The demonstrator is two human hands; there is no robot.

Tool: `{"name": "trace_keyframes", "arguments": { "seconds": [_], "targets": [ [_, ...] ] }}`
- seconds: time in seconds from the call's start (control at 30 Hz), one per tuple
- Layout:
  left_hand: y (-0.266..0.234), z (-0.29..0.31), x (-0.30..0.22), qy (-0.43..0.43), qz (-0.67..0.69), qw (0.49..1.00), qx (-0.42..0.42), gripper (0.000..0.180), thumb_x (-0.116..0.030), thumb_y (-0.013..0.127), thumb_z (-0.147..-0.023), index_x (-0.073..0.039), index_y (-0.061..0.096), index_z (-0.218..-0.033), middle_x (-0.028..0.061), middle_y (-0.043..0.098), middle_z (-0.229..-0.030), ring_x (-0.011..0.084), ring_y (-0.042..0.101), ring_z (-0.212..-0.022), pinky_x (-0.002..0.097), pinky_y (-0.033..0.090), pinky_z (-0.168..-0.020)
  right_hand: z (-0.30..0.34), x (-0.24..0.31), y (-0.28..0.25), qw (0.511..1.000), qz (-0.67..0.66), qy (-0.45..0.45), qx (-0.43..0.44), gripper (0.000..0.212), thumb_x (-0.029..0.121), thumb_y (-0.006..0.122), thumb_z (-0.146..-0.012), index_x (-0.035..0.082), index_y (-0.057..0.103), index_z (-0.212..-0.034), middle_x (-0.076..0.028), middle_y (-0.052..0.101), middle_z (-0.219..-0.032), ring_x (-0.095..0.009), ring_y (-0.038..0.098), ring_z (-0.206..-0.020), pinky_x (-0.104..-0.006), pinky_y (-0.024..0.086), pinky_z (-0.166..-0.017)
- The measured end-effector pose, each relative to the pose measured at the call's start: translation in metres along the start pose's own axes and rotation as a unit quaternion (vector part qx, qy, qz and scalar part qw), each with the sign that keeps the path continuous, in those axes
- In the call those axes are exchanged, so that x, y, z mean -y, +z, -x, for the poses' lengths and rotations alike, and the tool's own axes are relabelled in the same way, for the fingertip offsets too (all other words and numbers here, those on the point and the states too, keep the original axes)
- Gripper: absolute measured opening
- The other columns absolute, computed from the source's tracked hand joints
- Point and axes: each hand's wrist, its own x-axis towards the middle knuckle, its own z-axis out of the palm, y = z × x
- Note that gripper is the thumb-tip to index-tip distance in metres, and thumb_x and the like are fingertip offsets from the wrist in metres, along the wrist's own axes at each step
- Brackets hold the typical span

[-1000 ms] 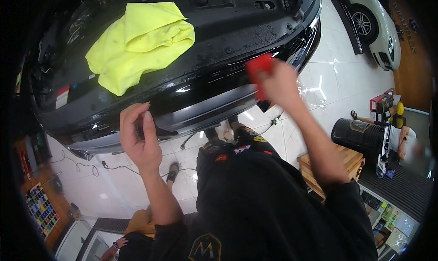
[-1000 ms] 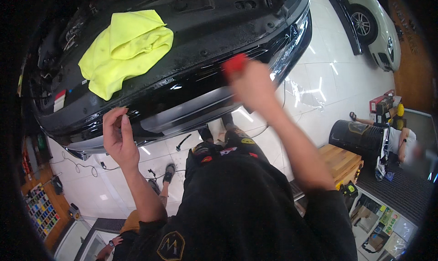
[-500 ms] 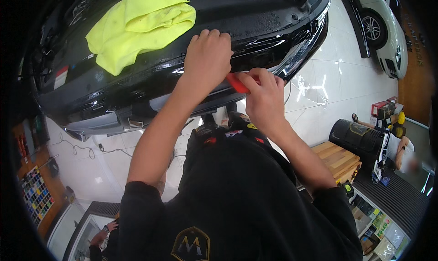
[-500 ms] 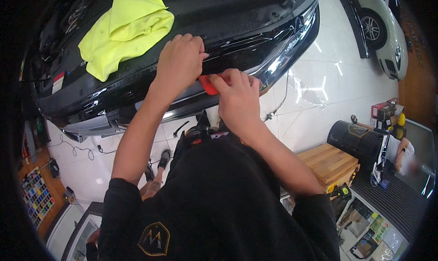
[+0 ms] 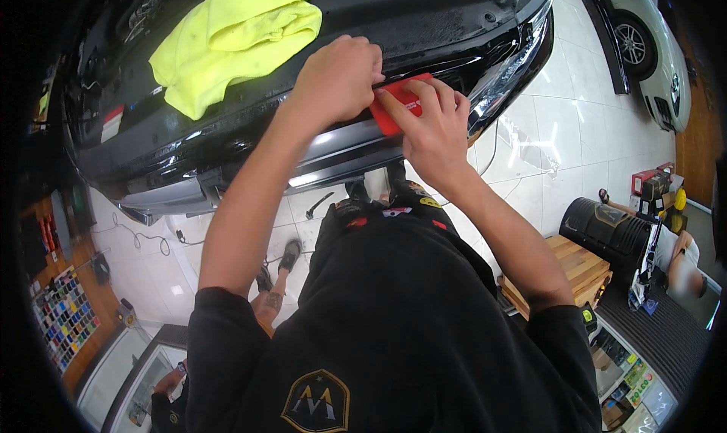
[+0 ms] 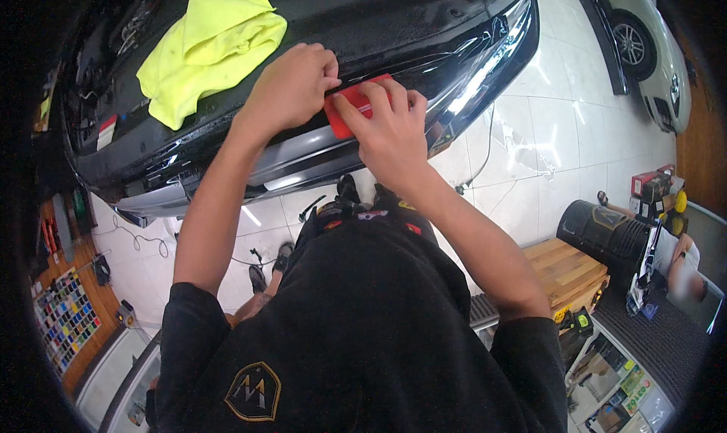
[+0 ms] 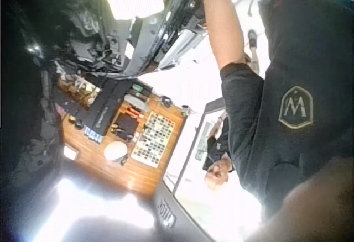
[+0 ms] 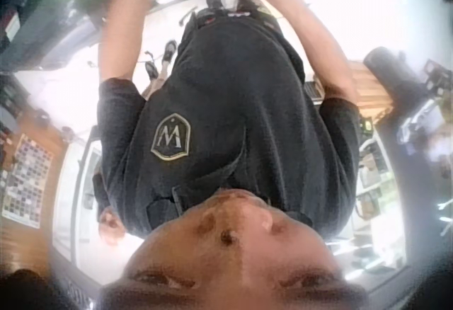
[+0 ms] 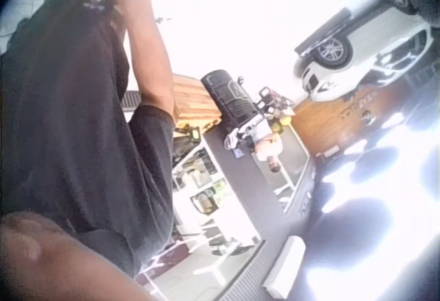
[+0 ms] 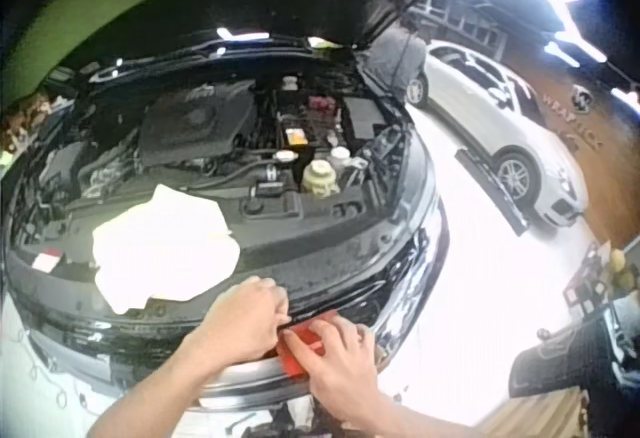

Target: The person applies a transparent protective film to the front bumper of a black car. They use a red squeegee to smooth the film and remove bubbles, while a coworker assists by holding the film in place. The person repeatedly smooths and adjusts the film along the bumper's edge.

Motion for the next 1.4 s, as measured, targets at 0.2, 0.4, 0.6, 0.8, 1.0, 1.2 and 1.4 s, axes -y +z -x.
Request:
{"name": "trace_keyframes", "arguments": {
  "seconds": [0.2,0.4,0.6,0.8,1.0,1.2,1.4],
  "targets": [
    [-0.006,-0.012,0.012,-0.004,0.055,0.998,0.039,0.008,-0.008,0.076,-0.086,-0.001,0.073,-0.083,0.0199,0.074,-0.092,0.0398,0.07,-0.095,0.0481,0.056,-0.083,-0.001,0.002,0.008,0.999,0.034,-0.006,0.013,0.063,0.0,0.075,-0.072,0.02,0.073,-0.131,-0.009,0.061,-0.128,-0.032,0.056,-0.123,-0.0518,0.04,-0.097],
    [-0.009,-0.019,0.019,-0.001,0.098,0.992,0.082,0.014,-0.01,0.073,-0.091,0.003,0.07,-0.086,0.0207,0.07,-0.092,0.0409,0.067,-0.093,0.0478,0.053,-0.083,-0.017,-0.003,0.015,0.994,0.094,-0.05,0.01,0.041,0.015,0.072,-0.078,0.018,0.071,-0.118,-0.008,0.06,-0.113,-0.03,0.058,-0.11,-0.0517,0.041,-0.087],
    [-0.002,-0.012,0.024,0.053,0.058,0.997,0.023,0.014,-0.009,0.072,-0.092,0.003,0.068,-0.085,0.0221,0.07,-0.095,0.0419,0.067,-0.097,0.0476,0.053,-0.086,-0.009,-0.043,-0.004,0.989,0.145,0.039,0.003,0.04,0.009,0.074,-0.073,0.018,0.071,-0.113,-0.005,0.058,-0.107,-0.027,0.058,-0.109,-0.0502,0.041,-0.084],
    [-0.008,-0.016,0.015,0.011,0.074,0.994,0.081,0.012,-0.007,0.072,-0.092,0.003,0.067,-0.087,0.0215,0.07,-0.098,0.0415,0.066,-0.102,0.0477,0.052,-0.089,-0.019,0.0,-0.013,0.995,0.088,0.04,0.024,0.039,0.005,0.074,-0.072,0.019,0.072,-0.108,-0.005,0.056,-0.106,-0.028,0.057,-0.105,-0.0491,0.04,-0.085],
    [-0.005,-0.016,0.019,0.027,0.062,0.995,0.073,0.013,-0.008,0.072,-0.094,0.002,0.066,-0.089,0.02,0.067,-0.098,0.0406,0.064,-0.102,0.0475,0.051,-0.09,-0.007,-0.061,-0.01,0.987,0.154,0.031,0.024,0.044,0.005,0.073,-0.073,0.021,0.07,-0.114,-0.005,0.056,-0.109,-0.028,0.058,-0.11,-0.0489,0.04,-0.088],
    [-0.01,0.018,0.02,0.002,0.055,0.998,-0.004,0.008,-0.007,0.064,-0.099,0.0,0.067,-0.102,0.0178,0.068,-0.101,0.04,0.065,-0.103,0.0461,0.052,-0.09,-0.004,-0.106,-0.046,0.974,0.216,0.068,0.012,0.053,0.001,0.071,-0.072,0.022,0.076,-0.121,-0.003,0.063,-0.113,-0.027,0.059,-0.11,-0.0465,0.041,-0.092],
    [-0.048,0.079,0.05,-0.13,0.051,0.99,0.007,0.015,-0.008,0.062,-0.102,-0.002,0.071,-0.112,0.0184,0.073,-0.107,0.0376,0.069,-0.097,0.0444,0.054,-0.087,0.002,-0.01,-0.033,0.997,0.044,0.047,0.052,0.062,-0.006,0.071,-0.068,0.018,0.075,-0.124,-0.005,0.064,-0.119,-0.031,0.058,-0.117,-0.047,0.041,-0.094]
  ]
}}
